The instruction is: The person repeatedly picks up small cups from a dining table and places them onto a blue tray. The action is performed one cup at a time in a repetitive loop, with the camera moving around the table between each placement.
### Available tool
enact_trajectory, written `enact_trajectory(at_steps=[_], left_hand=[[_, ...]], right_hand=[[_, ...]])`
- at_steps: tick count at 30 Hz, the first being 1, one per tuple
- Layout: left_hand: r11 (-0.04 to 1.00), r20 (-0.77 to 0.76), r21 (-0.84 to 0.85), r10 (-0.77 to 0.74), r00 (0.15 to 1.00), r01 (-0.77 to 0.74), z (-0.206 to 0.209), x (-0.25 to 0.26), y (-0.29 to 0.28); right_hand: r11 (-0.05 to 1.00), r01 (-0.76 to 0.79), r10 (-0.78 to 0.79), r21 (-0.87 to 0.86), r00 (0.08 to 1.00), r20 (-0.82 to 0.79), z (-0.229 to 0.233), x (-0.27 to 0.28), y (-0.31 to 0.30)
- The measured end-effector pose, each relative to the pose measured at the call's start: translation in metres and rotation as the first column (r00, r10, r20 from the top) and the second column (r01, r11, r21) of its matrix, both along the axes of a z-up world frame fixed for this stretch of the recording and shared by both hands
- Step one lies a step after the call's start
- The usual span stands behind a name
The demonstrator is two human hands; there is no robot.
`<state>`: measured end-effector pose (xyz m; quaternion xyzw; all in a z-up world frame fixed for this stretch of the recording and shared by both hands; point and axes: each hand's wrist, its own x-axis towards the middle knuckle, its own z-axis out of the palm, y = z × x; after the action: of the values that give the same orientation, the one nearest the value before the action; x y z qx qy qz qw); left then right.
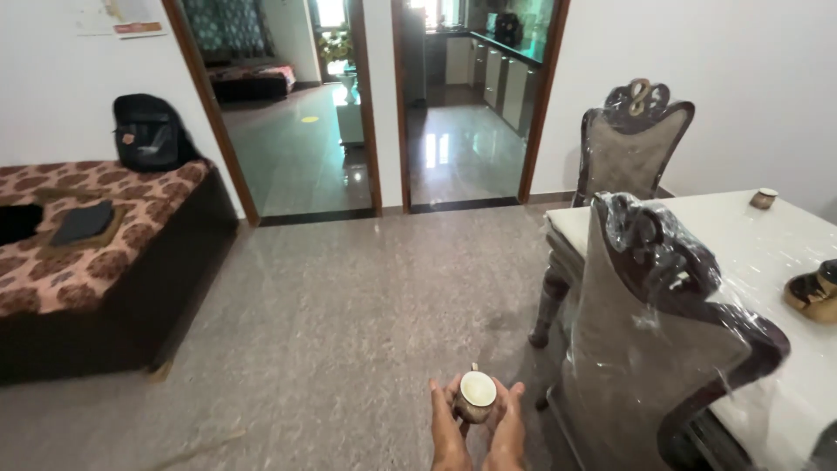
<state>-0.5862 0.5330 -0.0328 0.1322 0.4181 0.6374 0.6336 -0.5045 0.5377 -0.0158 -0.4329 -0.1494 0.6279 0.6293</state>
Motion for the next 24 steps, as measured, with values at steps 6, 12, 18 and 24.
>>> enact_trajectory(at_steps=[6,12,18,24], left_hand=[[0.995,-0.084,-0.045,-0.087,0.993,0.084,0.013,-0.049,0.057],[0.994,-0.107,-0.030,-0.112,0.988,0.109,0.039,-0.079,0.083],[0.990,-0.111,-0.049,-0.136,0.985,0.131,0.048,-0.089,0.118],[0.990,-0.090,-0.034,-0.140,0.986,0.138,0.044,-0.091,0.162]], right_hand=[[0.994,0.015,-0.001,-0.104,0.991,0.131,0.034,-0.048,0.039],[0.976,0.091,-0.046,-0.196,0.973,0.224,0.054,-0.084,0.067],[0.989,0.115,-0.099,-0.098,0.983,0.155,0.043,-0.091,0.102],[0.988,0.130,-0.119,-0.089,0.986,0.117,0.033,-0.090,0.149]])
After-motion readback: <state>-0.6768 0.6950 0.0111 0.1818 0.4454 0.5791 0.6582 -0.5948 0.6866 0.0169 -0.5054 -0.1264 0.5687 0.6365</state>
